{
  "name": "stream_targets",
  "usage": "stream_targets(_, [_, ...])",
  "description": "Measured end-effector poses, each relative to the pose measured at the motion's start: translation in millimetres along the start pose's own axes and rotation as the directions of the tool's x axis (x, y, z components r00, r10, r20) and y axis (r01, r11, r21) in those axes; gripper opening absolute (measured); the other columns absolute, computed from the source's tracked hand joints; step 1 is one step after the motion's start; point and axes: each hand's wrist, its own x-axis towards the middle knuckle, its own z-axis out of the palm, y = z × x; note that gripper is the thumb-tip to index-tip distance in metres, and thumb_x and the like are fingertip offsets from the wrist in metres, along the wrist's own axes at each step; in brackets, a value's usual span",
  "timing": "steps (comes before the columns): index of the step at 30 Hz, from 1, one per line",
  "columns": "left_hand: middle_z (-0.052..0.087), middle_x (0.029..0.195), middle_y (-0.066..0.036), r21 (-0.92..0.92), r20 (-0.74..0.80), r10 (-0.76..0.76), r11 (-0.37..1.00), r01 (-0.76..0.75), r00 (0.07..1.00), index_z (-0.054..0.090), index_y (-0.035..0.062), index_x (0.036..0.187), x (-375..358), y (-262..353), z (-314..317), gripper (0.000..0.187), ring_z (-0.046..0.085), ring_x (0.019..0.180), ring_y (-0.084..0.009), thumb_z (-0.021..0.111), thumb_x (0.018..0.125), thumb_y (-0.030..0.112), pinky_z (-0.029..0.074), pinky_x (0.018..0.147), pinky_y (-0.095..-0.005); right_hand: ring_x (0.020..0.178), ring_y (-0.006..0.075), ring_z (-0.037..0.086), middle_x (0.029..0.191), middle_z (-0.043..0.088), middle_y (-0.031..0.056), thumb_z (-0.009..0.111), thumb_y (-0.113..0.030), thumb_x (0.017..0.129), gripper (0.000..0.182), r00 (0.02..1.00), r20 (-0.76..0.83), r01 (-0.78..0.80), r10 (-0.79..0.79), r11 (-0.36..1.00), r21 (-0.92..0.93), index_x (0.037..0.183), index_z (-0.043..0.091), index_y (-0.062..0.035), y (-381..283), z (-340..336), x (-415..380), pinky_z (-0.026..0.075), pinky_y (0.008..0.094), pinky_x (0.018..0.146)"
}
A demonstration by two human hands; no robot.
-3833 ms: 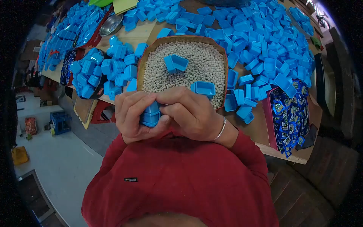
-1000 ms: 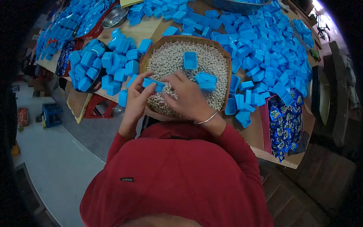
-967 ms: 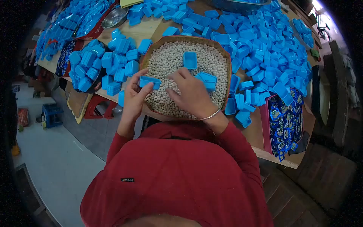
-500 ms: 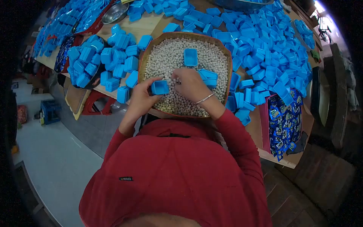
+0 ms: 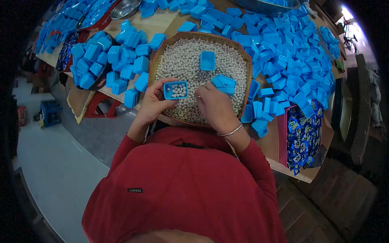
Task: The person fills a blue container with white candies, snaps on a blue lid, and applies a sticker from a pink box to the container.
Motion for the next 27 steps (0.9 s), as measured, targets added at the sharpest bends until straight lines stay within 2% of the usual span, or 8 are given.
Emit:
stream_targets(5, [0.061,0.121,-0.009,-0.211,-0.006,-0.135,0.969,0.131,0.991,0.052,0.001,0.125,-2,4,2,0.055,0.06,0.108,-0.017,0.064,0.073,-0.011,0.049,0.091,-0.0295,0.074,0.0364,0.059,0.085,0.057,0.0131,0.061,-0.006,0.08,0.008,0.991,-0.1,-0.09,0.091,0.996,0.012,0.087,0.058,-0.0067,5,-13,-21,0.047,0.0445,0.061])
stream_targets(8, [0.062,0.116,-0.009,-0.076,0.014,-0.159,0.984,0.16,0.987,0.051,0.0002,0.125,2,4,8,0.055,0.062,0.104,-0.0186,0.064,0.072,-0.011,0.049,0.091,-0.0304,0.072,0.0357,0.059,0.079,0.057,0.0133,0.062,-0.006,0.079,0.006,0.942,-0.274,-0.216,0.195,0.975,-0.049,0.083,0.058,-0.0069,28,-51,-52,0.047,0.0436,0.06])
stream_targets(11, [0.063,0.111,-0.008,-0.071,0.068,-0.113,0.991,0.118,0.991,0.051,0.0006,0.125,7,1,20,0.055,0.063,0.101,-0.0188,0.063,0.073,-0.011,0.05,0.089,-0.0306,0.071,0.0358,0.059,0.079,0.058,0.0144,0.06,-0.009,0.08,0.004,0.778,-0.562,-0.558,0.281,0.72,-0.412,0.078,0.058,-0.0069,69,-107,-104,0.046,0.0445,0.058])
stream_targets(13, [0.063,0.111,-0.008,-0.063,0.09,-0.118,0.99,0.124,0.989,0.051,0.0009,0.125,11,-6,25,0.054,0.063,0.101,-0.0179,0.064,0.074,-0.01,0.051,0.087,-0.0298,0.07,0.036,0.059,0.078,0.059,0.0145,0.059,-0.01,0.081,0.006,0.713,-0.601,-0.698,0.361,0.445,-0.562,0.076,0.061,-0.0068,95,-137,-149,0.046,0.0453,0.058])
stream_targets(15, [0.063,0.111,-0.008,-0.022,0.107,-0.128,0.991,0.131,0.986,0.051,0.001,0.125,14,-4,30,0.054,0.063,0.101,-0.0174,0.064,0.074,-0.009,0.051,0.086,-0.0294,0.07,0.0358,0.06,0.078,0.059,0.0144,0.059,-0.01,0.081,0.008,0.668,-0.639,-0.742,0.382,0.412,-0.529,0.076,0.063,-0.0066,101,-156,-172,0.047,0.045,0.058])
stream_targets(20, [0.062,0.113,-0.007,0.006,0.136,-0.171,0.985,0.172,0.976,0.051,0.0015,0.125,11,4,38,0.054,0.063,0.101,-0.0162,0.064,0.074,-0.008,0.051,0.087,-0.0288,0.078,0.0337,0.062,0.088,0.063,0.0139,0.064,-0.009,0.079,0.005,0.651,-0.679,-0.733,0.339,0.513,-0.447,0.082,0.066,-0.0071,104,-170,-153,0.05,0.0429,0.065])
stream_targets(23, [0.063,0.112,-0.008,-0.007,0.108,-0.158,0.987,0.159,0.982,0.051,0.0017,0.126,8,-2,33,0.054,0.063,0.101,-0.0171,0.066,0.074,-0.006,0.052,0.085,-0.0291,0.087,0.0337,0.06,0.096,0.062,0.0141,0.067,-0.008,0.076,0.006,0.8,-0.598,-0.448,-0.05,0.612,-0.651,0.082,0.066,-0.0063,136,-174,-128,0.049,0.0423,0.074])
stream_targets(27, [0.063,0.112,-0.008,-0.034,0.072,-0.166,0.985,0.169,0.983,0.05,0.0017,0.126,1,0,27,0.055,0.063,0.1,-0.0182,0.067,0.075,-0.005,0.053,0.085,-0.0311,0.094,0.0325,0.059,0.099,0.062,0.0137,0.071,-0.01,0.074,0.011,0.817,-0.563,-0.441,0.125,0.764,-0.471,0.084,0.068,-0.0052,168,-179,-118,0.048,0.0384,0.081])
